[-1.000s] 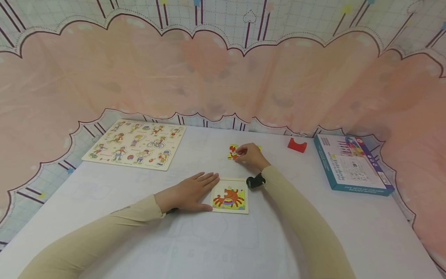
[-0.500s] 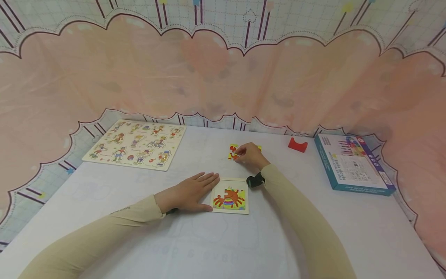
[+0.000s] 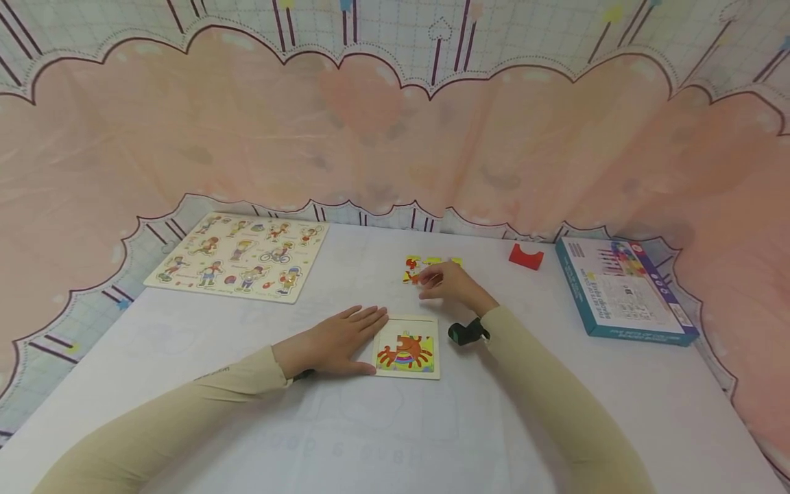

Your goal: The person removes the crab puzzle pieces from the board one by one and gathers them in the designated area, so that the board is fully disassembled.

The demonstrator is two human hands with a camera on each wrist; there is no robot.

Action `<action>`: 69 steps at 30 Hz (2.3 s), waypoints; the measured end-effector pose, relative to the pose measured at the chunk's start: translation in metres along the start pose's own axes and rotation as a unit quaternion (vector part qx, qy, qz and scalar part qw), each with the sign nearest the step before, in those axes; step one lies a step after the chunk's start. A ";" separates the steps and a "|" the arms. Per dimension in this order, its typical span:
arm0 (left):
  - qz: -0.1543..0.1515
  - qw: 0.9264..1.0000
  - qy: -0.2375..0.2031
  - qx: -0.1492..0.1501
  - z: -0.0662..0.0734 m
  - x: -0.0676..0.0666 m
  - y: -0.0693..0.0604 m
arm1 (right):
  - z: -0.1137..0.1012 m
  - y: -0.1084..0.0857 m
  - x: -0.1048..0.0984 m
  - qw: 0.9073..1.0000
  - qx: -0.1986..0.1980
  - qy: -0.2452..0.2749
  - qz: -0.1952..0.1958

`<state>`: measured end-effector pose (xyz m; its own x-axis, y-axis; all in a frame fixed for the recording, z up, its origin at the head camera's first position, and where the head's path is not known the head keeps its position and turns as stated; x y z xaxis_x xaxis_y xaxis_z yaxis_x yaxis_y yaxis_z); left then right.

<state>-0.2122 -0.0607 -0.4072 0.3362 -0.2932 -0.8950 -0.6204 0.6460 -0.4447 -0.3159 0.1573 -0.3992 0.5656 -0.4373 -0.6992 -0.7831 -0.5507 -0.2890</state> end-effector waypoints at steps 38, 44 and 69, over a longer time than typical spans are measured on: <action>-0.004 1.000 0.005 0.001 -0.001 0.001 0.001 | -0.043 -0.042 0.050 0.991 -0.040 -0.085 -0.097; -0.002 1.000 0.006 0.002 -0.002 0.001 0.000 | -0.045 -0.043 0.049 0.991 -0.049 -0.086 -0.091; 0.002 1.000 -0.002 0.001 0.000 0.000 -0.001 | -0.053 -0.047 0.057 0.991 -0.031 -0.109 -0.072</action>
<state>-0.2119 -0.0617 -0.4067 0.3362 -0.2872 -0.8969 -0.6200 0.6494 -0.4403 -0.2335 0.1207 -0.3906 0.5952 -0.1906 -0.7807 -0.6776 -0.6412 -0.3601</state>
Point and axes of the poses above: each hand's wrist, its own y-axis towards the middle knuckle, its own x-axis out of the palm, z = x × y, the point moved 3 cm from there along y, towards the middle knuckle, and after that the axes turned 13 degrees about -z, right-handed, at the moved point
